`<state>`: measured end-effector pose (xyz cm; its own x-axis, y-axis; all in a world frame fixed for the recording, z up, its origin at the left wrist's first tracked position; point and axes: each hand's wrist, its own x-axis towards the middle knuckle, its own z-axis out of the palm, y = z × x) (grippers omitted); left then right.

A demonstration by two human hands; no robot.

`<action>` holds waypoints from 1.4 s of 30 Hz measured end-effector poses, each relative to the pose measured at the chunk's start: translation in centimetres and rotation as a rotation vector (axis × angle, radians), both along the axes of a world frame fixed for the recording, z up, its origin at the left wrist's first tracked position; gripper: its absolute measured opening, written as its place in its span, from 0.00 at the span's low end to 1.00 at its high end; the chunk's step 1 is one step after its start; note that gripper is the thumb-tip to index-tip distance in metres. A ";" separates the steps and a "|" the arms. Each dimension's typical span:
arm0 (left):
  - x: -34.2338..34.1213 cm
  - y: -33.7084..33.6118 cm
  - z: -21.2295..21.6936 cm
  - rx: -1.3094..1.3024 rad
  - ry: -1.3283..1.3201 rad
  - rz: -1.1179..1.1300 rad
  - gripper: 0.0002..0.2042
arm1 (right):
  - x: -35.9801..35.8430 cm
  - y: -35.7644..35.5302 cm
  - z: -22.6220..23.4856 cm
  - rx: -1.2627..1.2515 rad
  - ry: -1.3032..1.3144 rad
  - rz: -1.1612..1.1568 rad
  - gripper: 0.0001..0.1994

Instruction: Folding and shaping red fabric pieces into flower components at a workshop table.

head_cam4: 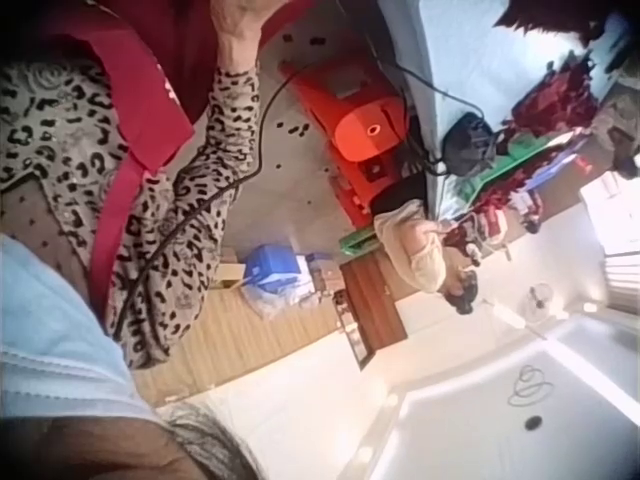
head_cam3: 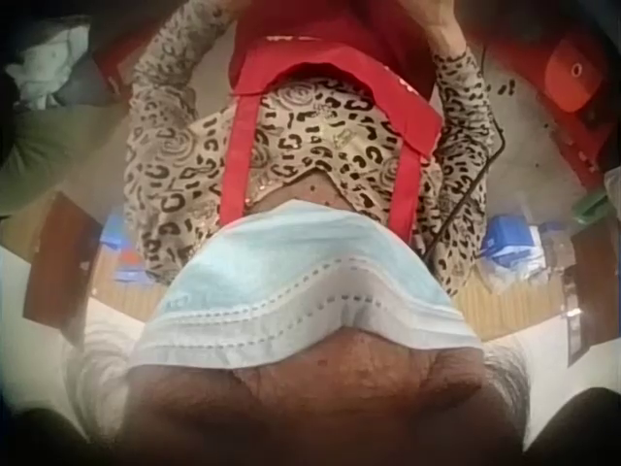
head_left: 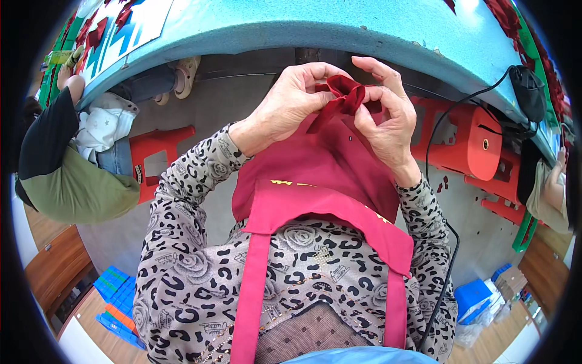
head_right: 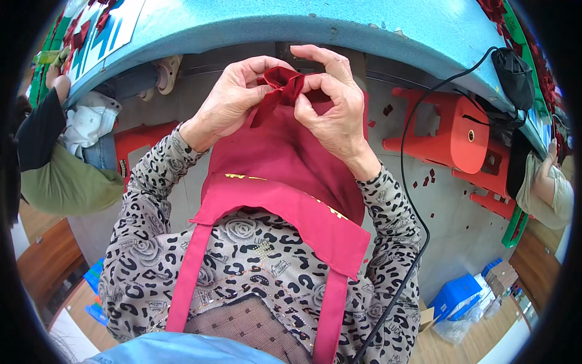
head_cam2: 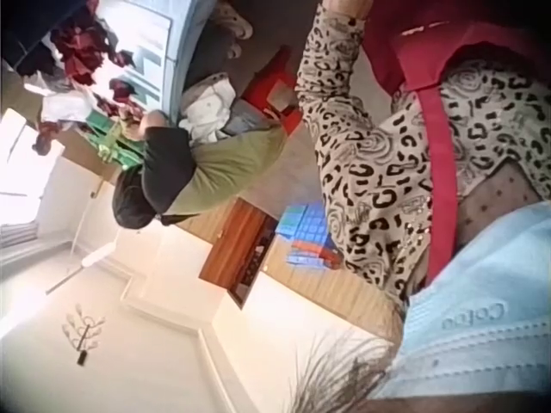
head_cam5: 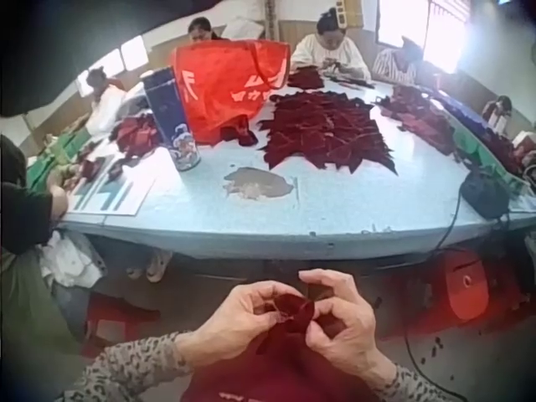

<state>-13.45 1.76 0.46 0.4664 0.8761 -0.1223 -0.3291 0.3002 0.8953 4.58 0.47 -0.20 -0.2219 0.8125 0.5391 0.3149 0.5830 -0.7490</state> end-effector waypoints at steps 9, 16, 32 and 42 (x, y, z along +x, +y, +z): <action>-0.7 -1.0 0.1 0.046 -0.016 0.131 0.09 | -1.1 -0.8 1.4 -0.029 -0.095 -0.058 0.06; -1.4 -1.5 0.0 0.174 0.047 0.219 0.08 | -1.8 -1.2 1.8 -0.123 -0.065 -0.066 0.05; -1.2 -1.5 1.3 0.113 -0.026 0.273 0.08 | -2.3 -1.6 5.1 0.357 -0.337 -0.365 0.04; 0.9 -1.2 2.3 0.185 -0.015 0.301 0.08 | 1.1 0.0 4.1 -0.839 0.710 0.152 0.03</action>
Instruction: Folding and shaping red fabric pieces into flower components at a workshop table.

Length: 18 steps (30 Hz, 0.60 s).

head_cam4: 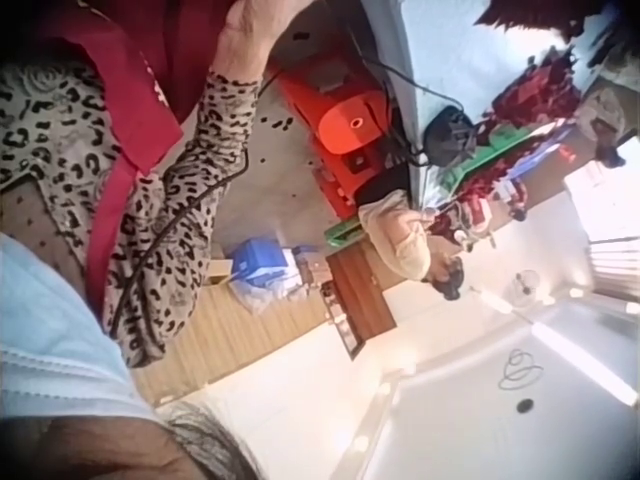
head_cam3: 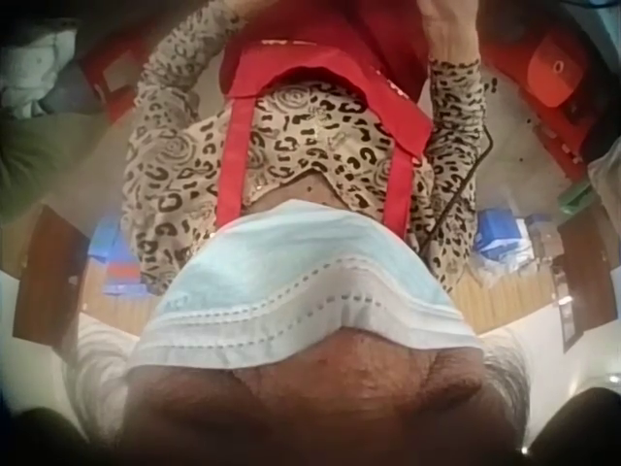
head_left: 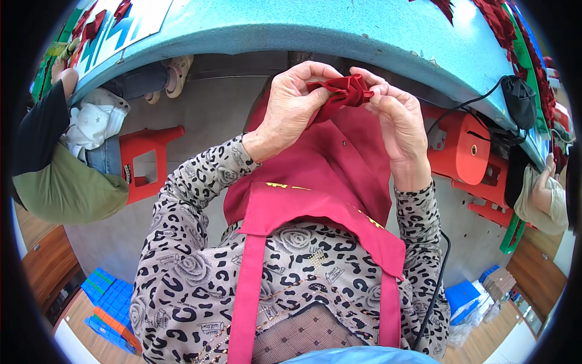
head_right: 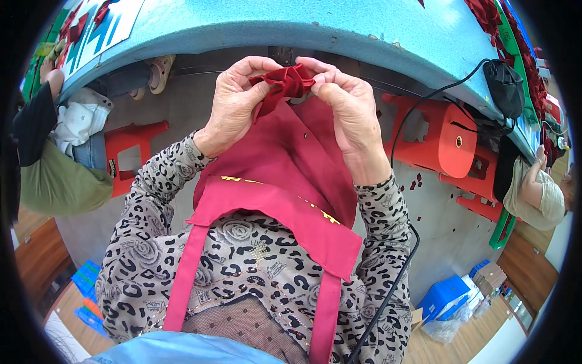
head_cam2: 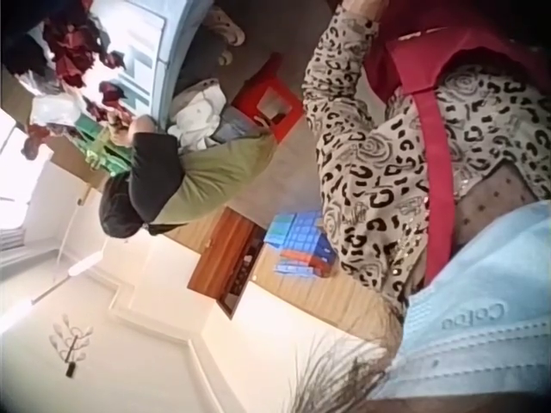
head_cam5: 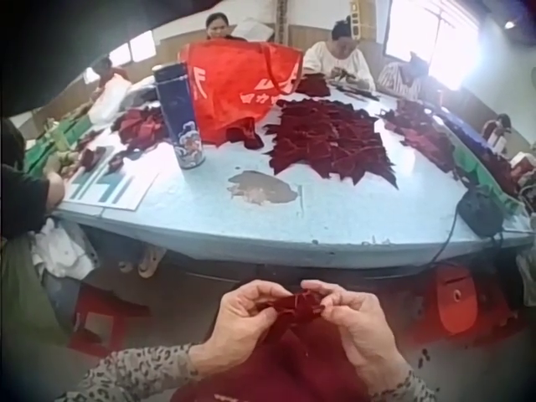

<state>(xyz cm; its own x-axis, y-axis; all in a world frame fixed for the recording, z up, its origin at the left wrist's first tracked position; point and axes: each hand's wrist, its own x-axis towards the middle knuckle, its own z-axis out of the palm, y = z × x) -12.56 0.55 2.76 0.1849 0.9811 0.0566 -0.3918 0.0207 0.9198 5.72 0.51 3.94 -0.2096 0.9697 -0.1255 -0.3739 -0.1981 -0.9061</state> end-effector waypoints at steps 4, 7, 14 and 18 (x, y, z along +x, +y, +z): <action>-0.2 0.4 -0.3 -0.038 0.017 -0.030 0.08 | -0.6 -0.3 1.1 0.401 -0.401 -0.129 0.02; -0.4 0.6 -0.4 -0.058 0.073 -0.047 0.08 | -0.9 -0.2 2.0 0.990 -1.092 -0.380 0.02; -1.4 0.2 0.1 -0.225 -0.166 -0.080 0.08 | -0.8 0.1 0.5 0.632 -0.667 -0.078 0.06; -2.0 0.0 0.1 -0.243 -0.163 -0.114 0.09 | -1.2 0.1 -0.3 0.496 -0.461 0.010 0.06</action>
<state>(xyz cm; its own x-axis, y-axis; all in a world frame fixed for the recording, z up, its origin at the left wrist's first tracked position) -14.58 0.52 2.86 0.3020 0.9431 -0.1389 -0.5162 0.2843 0.8079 4.56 0.59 3.65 -0.2505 0.9339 0.2550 0.0724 0.2807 -0.9571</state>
